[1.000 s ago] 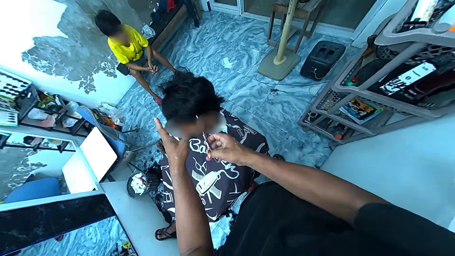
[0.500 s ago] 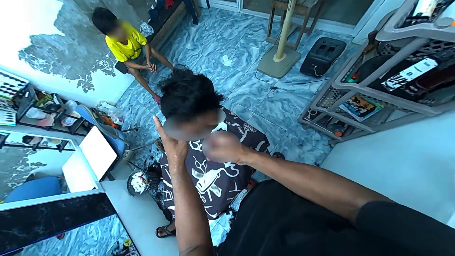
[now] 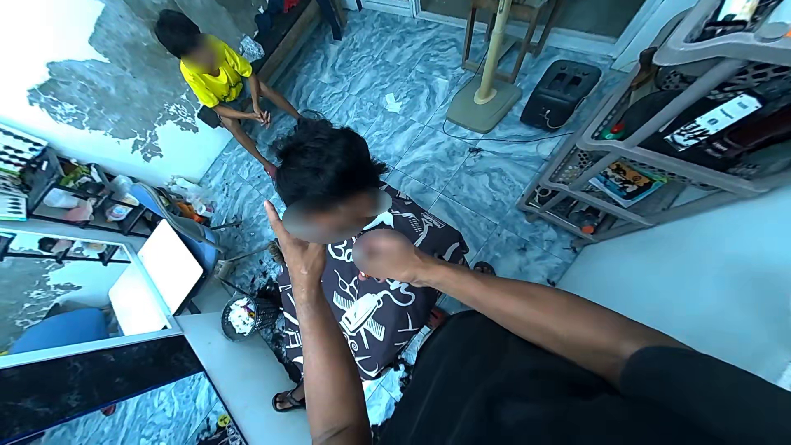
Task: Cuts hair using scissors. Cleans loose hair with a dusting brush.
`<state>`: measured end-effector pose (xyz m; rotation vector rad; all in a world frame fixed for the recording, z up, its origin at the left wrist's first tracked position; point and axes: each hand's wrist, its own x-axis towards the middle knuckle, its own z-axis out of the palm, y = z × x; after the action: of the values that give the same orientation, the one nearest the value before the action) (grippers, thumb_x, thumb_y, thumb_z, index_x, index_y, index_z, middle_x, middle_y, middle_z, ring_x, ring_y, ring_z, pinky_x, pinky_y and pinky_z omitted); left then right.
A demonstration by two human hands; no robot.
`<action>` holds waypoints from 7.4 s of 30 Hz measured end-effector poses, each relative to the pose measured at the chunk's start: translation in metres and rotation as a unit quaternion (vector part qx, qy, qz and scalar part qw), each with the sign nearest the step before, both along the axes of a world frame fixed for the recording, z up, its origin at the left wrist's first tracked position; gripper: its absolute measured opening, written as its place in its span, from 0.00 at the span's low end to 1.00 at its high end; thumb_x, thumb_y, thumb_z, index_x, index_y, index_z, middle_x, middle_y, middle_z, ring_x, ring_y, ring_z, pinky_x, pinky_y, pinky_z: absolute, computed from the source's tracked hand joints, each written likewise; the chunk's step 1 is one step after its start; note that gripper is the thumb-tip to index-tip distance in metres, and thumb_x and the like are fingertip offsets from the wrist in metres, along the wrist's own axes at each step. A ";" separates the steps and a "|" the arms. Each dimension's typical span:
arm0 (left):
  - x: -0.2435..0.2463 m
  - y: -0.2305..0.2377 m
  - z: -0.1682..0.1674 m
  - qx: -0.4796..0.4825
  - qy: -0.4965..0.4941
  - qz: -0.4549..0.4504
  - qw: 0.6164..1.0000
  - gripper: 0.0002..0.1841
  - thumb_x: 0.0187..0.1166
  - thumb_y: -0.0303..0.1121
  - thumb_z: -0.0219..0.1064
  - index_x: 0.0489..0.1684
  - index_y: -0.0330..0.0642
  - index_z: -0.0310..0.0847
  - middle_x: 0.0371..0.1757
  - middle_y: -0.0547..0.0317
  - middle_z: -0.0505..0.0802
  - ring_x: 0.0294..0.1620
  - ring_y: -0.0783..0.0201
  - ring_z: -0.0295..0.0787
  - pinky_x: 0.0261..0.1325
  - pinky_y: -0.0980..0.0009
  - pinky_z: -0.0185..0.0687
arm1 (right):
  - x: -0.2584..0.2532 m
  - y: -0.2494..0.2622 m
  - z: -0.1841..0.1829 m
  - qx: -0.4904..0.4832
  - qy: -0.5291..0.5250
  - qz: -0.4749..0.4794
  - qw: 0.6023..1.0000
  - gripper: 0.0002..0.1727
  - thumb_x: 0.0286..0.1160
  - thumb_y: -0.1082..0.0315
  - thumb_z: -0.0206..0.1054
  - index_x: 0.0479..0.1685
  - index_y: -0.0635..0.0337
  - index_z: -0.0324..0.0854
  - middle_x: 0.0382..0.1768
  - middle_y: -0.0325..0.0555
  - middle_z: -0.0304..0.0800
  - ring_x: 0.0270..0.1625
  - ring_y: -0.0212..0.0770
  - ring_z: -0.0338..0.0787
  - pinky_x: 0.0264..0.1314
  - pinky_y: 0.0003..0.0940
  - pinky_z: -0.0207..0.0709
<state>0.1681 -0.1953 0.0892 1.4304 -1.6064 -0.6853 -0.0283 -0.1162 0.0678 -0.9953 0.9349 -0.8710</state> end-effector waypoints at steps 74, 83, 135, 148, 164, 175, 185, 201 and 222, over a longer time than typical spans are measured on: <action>0.005 0.005 0.001 0.009 -0.011 -0.008 1.000 0.63 0.66 0.41 0.82 0.98 0.60 0.29 0.82 0.50 0.77 0.77 0.58 0.78 0.75 0.56 0.77 | 0.007 0.005 -0.004 0.000 0.021 0.022 1.000 0.18 0.72 0.73 0.72 0.60 0.62 0.77 0.38 0.49 0.93 0.32 0.37 0.91 0.31 0.30 0.83; 0.006 0.006 0.002 0.014 -0.017 -0.009 1.000 0.63 0.66 0.36 0.82 0.98 0.61 0.29 0.83 0.49 0.76 0.77 0.56 0.78 0.74 0.55 0.78 | 0.008 0.005 -0.003 0.000 0.014 0.024 1.000 0.19 0.70 0.71 0.73 0.59 0.61 0.77 0.37 0.48 0.93 0.31 0.36 0.90 0.31 0.29 0.81; -0.005 0.052 0.010 -0.169 0.119 0.030 0.978 0.32 0.96 0.49 0.30 0.39 0.42 0.80 0.31 0.64 0.92 0.35 0.68 0.91 0.44 0.65 0.89 | -0.051 0.014 -0.016 -0.096 0.094 0.033 0.990 0.26 0.74 0.70 0.73 0.73 0.61 0.75 0.55 0.50 0.92 0.52 0.41 0.94 0.59 0.41 0.90; -0.025 0.038 -0.019 -0.100 0.140 0.075 0.982 0.52 0.80 0.74 0.17 0.96 0.40 0.37 0.83 0.49 0.79 0.83 0.56 0.74 0.85 0.58 0.64 | 0.025 -0.006 -0.023 -0.021 0.095 0.027 0.995 0.23 0.72 0.73 0.74 0.66 0.61 0.75 0.49 0.53 0.90 0.42 0.41 0.92 0.48 0.39 0.87; -0.009 0.031 -0.013 -0.082 0.142 0.042 0.986 0.47 0.84 0.69 0.15 0.97 0.44 0.36 0.82 0.49 0.81 0.82 0.53 0.77 0.85 0.56 0.67 | 0.042 0.003 -0.025 0.013 0.019 -0.016 1.000 0.22 0.71 0.74 0.73 0.65 0.61 0.75 0.44 0.51 0.92 0.38 0.39 0.91 0.40 0.33 0.85; -0.006 0.028 -0.014 -0.085 0.146 0.028 0.985 0.48 0.82 0.70 0.15 0.97 0.44 0.35 0.80 0.49 0.82 0.81 0.52 0.78 0.83 0.55 0.70 | 0.042 0.002 -0.022 0.007 0.013 -0.025 1.000 0.21 0.71 0.73 0.73 0.63 0.62 0.75 0.44 0.50 0.91 0.40 0.38 0.91 0.43 0.33 0.86; -0.002 0.028 -0.014 -0.085 0.145 0.009 0.986 0.47 0.85 0.68 0.16 0.97 0.43 0.33 0.81 0.48 0.81 0.81 0.53 0.79 0.83 0.56 0.69 | 0.043 0.004 -0.024 0.006 0.016 -0.024 1.000 0.20 0.72 0.74 0.72 0.63 0.61 0.75 0.43 0.50 0.93 0.39 0.39 0.93 0.42 0.33 0.86; 0.000 0.026 -0.012 -0.087 0.141 0.005 0.986 0.45 0.86 0.66 0.18 0.97 0.43 0.32 0.81 0.47 0.82 0.80 0.54 0.79 0.83 0.56 0.70 | 0.043 0.003 -0.026 0.011 0.001 -0.028 1.000 0.21 0.69 0.73 0.74 0.60 0.61 0.76 0.42 0.50 0.92 0.38 0.39 0.92 0.40 0.32 0.86; 0.004 0.025 -0.014 -0.086 0.146 0.005 0.986 0.45 0.86 0.66 0.17 0.97 0.43 0.33 0.80 0.47 0.82 0.78 0.53 0.82 0.81 0.55 0.72 | 0.045 0.004 -0.023 0.009 0.007 -0.023 1.000 0.20 0.69 0.73 0.74 0.60 0.61 0.76 0.39 0.49 0.92 0.34 0.37 0.90 0.36 0.30 0.83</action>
<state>0.1718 -0.1699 0.0754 1.1536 -1.3921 -0.6983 0.0172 -0.1123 0.0452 -0.9688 0.9790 -0.8931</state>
